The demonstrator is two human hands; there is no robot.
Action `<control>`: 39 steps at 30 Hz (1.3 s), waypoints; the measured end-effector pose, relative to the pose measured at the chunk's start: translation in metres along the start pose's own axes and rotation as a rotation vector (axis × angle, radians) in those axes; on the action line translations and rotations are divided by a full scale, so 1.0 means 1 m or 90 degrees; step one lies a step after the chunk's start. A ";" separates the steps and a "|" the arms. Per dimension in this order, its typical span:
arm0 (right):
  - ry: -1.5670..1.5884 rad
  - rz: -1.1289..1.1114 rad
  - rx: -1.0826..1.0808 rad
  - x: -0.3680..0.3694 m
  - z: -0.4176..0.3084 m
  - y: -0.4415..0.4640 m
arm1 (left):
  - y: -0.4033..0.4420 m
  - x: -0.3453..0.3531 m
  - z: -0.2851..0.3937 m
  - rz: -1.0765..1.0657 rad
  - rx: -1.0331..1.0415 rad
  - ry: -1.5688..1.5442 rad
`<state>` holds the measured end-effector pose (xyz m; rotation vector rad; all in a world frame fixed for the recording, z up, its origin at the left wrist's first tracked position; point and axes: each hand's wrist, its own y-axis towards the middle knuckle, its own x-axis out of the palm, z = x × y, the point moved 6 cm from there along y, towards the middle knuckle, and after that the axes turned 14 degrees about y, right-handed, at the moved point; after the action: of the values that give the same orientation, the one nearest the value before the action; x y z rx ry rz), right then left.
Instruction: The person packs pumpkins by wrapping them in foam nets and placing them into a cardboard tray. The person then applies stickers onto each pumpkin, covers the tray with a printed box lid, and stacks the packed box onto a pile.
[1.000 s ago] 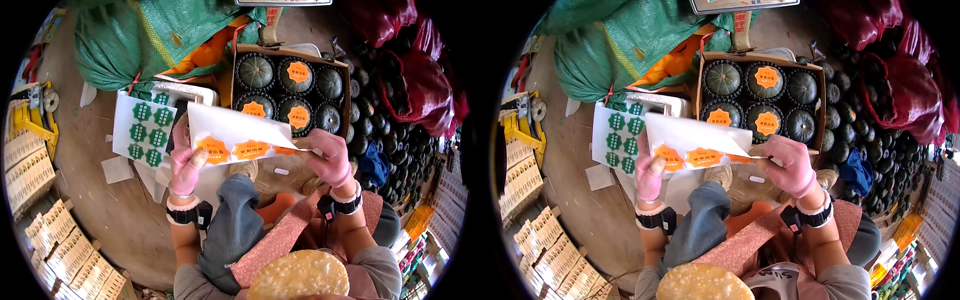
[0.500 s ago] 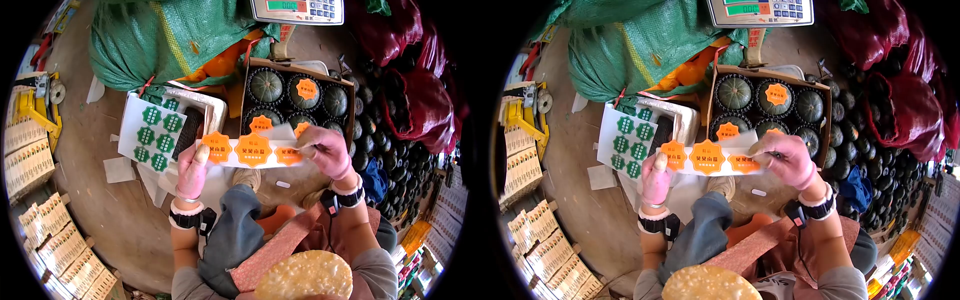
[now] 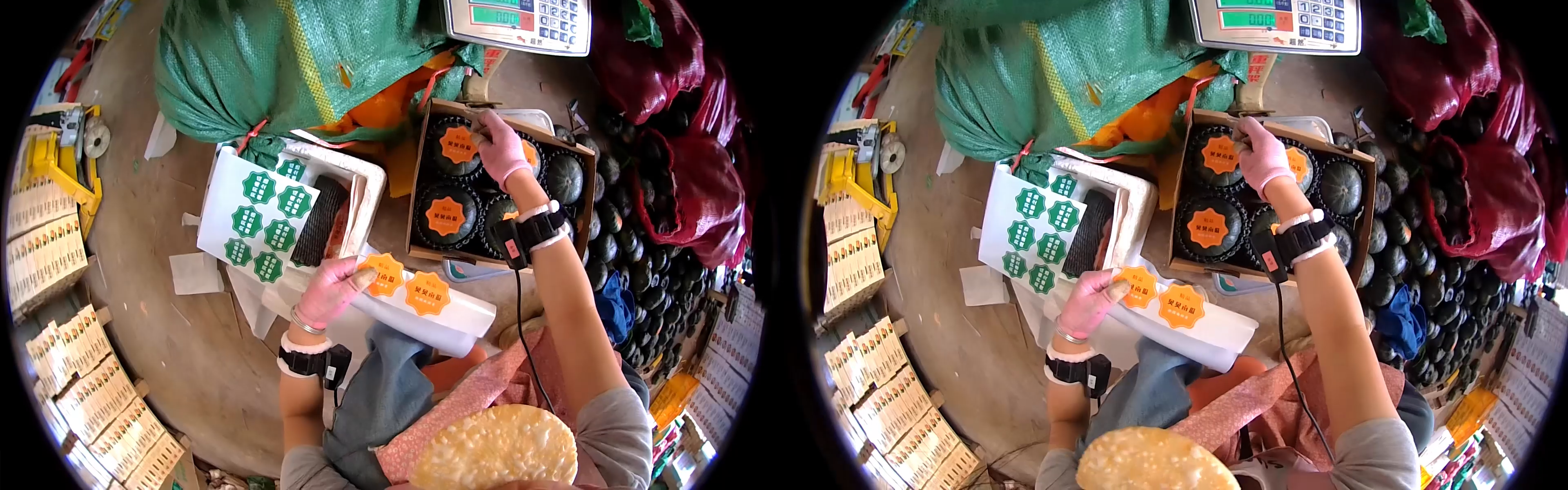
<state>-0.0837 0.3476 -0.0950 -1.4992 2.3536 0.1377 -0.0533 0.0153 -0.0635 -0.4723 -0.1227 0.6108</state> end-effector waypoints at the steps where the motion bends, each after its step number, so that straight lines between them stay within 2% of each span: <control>1: -0.018 -0.010 -0.020 0.001 -0.003 0.001 | 0.002 0.002 0.000 0.005 0.000 0.005; 9: -0.181 -0.057 -0.068 0.008 -0.021 -0.004 | 0.012 0.010 -0.001 -0.007 0.045 0.025; 13: -0.482 -0.088 -0.062 0.020 -0.048 -0.020 | 0.011 0.010 0.009 0.044 0.081 0.004; 16: -0.544 -0.058 -0.138 0.005 -0.082 -0.052 | 0.011 0.007 0.007 0.123 0.129 0.037; 18: -0.371 -0.272 -0.149 0.012 -0.087 -0.092 | 0.010 0.007 0.013 0.145 0.124 0.061; 20: -0.262 -0.307 -0.133 0.018 -0.089 -0.129 | 0.010 0.011 0.016 0.143 0.138 0.065; 22: -0.074 -0.259 -0.074 0.016 -0.091 -0.145 | 0.013 0.015 0.019 0.126 0.175 0.048; 23: -0.019 -0.222 -0.088 0.012 -0.093 -0.152 | 0.013 0.017 0.013 0.136 0.142 0.009; 24: -0.019 -0.205 -0.178 0.013 -0.090 -0.159 | 0.013 0.020 0.012 0.128 0.134 0.014; 27: 0.074 -0.167 -0.274 -0.010 -0.108 -0.177 | 0.015 0.028 0.015 0.122 0.110 0.055; 28: 0.270 -0.189 -0.216 -0.021 -0.099 -0.182 | 0.020 0.030 0.017 0.104 0.096 0.077; 30: 0.509 -0.126 0.063 -0.067 -0.069 -0.190 | 0.022 0.030 0.015 0.078 0.057 0.125; 32: 0.090 0.068 -0.060 -0.135 -0.032 -0.181 | 0.023 0.031 0.008 0.070 0.049 0.146; 34: 0.238 0.126 0.217 -0.165 0.026 -0.179 | 0.022 0.038 0.013 0.044 0.046 0.129; 39: 0.008 0.091 0.257 -0.176 0.066 -0.163 | 0.022 0.045 0.018 0.026 0.061 0.138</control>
<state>0.1452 0.4455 -0.0807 -1.1425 2.3192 -0.2970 -0.0326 0.0638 -0.0589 -0.4455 0.1214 0.5992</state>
